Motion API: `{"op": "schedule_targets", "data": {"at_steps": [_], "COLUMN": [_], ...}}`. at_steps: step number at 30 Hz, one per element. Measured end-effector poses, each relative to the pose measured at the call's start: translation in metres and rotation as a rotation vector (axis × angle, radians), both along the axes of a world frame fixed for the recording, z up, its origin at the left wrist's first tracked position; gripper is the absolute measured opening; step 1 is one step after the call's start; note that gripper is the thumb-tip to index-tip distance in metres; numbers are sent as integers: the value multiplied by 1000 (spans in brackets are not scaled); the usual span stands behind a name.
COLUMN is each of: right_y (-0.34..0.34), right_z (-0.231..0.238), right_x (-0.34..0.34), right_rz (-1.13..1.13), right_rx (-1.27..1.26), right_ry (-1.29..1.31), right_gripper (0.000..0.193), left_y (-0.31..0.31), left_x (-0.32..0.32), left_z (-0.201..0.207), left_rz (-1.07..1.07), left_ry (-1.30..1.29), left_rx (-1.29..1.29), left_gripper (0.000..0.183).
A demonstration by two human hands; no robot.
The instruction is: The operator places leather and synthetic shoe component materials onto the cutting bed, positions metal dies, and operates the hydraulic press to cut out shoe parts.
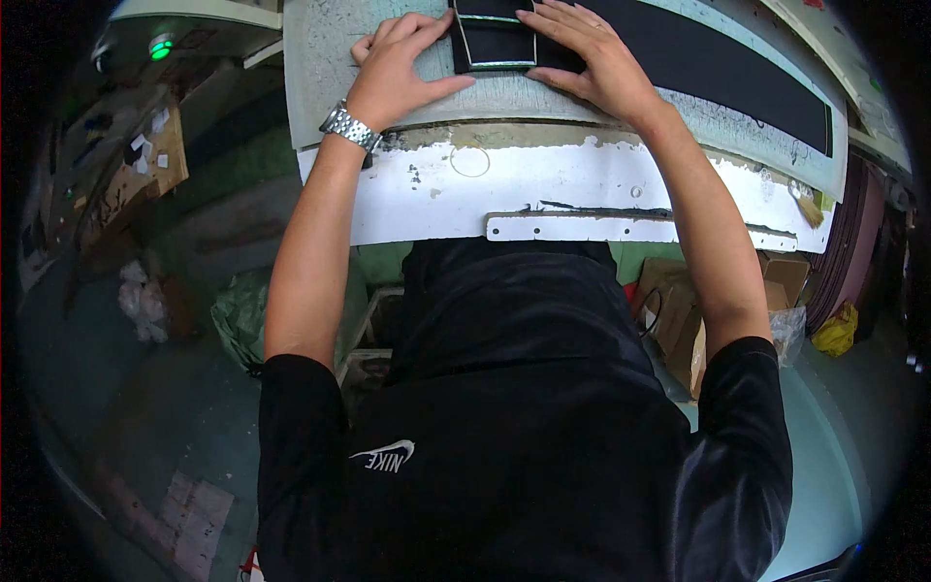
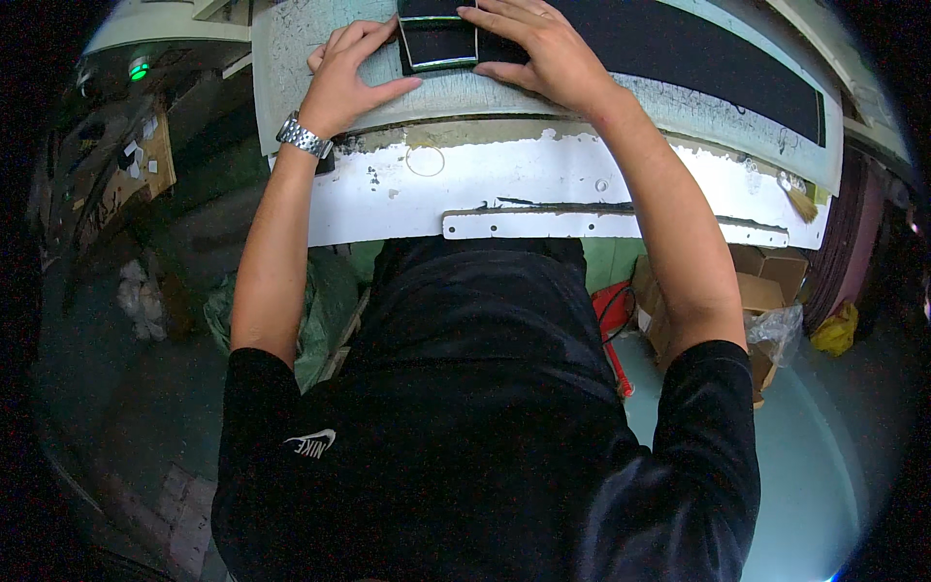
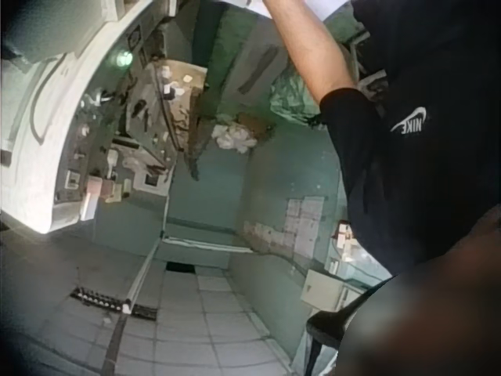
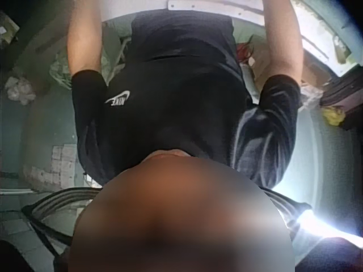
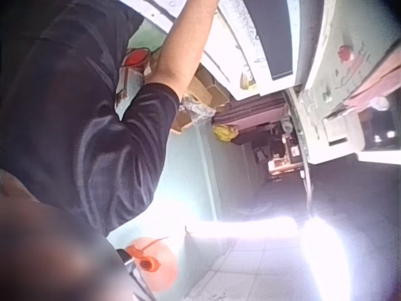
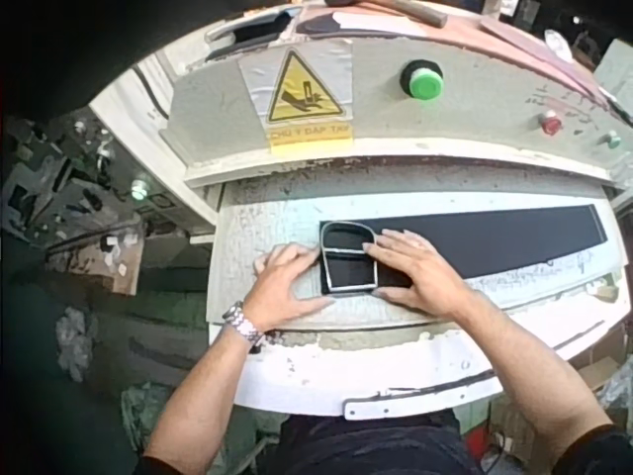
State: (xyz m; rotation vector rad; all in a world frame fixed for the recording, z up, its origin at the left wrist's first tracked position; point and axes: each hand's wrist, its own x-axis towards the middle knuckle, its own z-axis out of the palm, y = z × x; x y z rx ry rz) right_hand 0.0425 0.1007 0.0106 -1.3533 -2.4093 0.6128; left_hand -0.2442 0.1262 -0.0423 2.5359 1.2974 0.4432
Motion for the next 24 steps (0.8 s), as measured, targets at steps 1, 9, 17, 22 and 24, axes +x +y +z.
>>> {"op": "schedule_targets", "data": {"at_steps": [1, 9, 17, 22, 24], "right_y": [0, -1, -2, -3, -3], "right_z": [1, -4, -9, -13, -13], "right_x": [1, 4, 2, 2, 2], "right_rz": [-5, 14, -10, -23, -23], "right_rx": [0, 4, 41, 72, 79], "right_ry": [-1, 67, 50, 41, 35], "right_gripper": [70, 71, 69, 68, 68], "left_y": [1, 3, 3, 2, 2], "left_x": [1, 1, 0, 1, 1], "left_z": [1, 1, -2, -1, -1], "left_rz": [-4, -18, -30, -19, -21], "left_ry": [-4, -30, -73, -27, -27], "left_rx": [6, 18, 38, 34, 37], "left_gripper": [83, 73, 77, 71, 71]}}
